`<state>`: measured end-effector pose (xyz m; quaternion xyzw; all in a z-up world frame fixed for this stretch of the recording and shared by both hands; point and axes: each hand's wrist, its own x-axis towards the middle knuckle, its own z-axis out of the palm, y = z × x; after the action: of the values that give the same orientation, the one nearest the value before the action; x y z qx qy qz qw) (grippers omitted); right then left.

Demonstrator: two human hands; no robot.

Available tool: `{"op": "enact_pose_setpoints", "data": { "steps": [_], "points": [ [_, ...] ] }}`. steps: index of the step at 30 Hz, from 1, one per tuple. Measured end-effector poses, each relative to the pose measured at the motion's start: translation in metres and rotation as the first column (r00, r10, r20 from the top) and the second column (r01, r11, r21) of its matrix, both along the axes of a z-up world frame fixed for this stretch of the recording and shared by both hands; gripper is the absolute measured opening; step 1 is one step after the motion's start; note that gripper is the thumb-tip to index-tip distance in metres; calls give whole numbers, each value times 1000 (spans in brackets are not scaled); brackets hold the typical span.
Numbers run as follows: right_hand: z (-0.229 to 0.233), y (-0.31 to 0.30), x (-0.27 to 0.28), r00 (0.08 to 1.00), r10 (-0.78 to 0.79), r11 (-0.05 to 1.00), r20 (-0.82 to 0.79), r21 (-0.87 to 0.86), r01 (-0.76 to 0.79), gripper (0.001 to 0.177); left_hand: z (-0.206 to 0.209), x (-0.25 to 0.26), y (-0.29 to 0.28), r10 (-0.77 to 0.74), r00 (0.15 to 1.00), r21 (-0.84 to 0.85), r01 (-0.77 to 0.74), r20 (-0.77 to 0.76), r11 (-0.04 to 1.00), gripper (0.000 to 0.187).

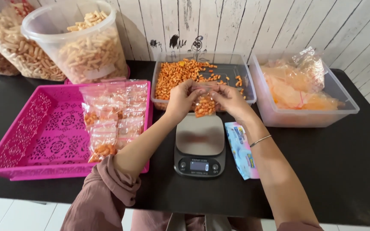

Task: The person is portioning small orange snacks into plastic bags using a spoon, weighing them on a digital scale, and organizing the filled bags into a pink basket.

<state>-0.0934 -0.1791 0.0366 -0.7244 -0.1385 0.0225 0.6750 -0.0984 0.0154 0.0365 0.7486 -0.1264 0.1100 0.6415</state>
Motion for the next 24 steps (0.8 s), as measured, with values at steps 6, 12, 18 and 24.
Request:
{"op": "enact_pose_setpoints", "data": {
  "steps": [6, 12, 18, 24],
  "points": [
    [-2, 17, -29, 998, -57, 998, 13, 2, 57, 17, -10, -24, 0, -44, 998, 333, 57, -47, 941, 71],
    [-29, 5, -12, 982, -142, 989, 127, -9, 144, 15, -10, -39, -2, -21, 998, 484, 47, -60, 874, 84],
    [-20, 5, -31, 992, -125, 992, 25, 23, 125, 18, -6, -40, 2, -17, 997, 425, 48, -77, 904, 77],
    [-35, 7, -35, 995, -84, 989, -60, -124, 76, 18, -47, -7, 16, -36, 987, 300, 83, -157, 950, 22]
  ]
}}
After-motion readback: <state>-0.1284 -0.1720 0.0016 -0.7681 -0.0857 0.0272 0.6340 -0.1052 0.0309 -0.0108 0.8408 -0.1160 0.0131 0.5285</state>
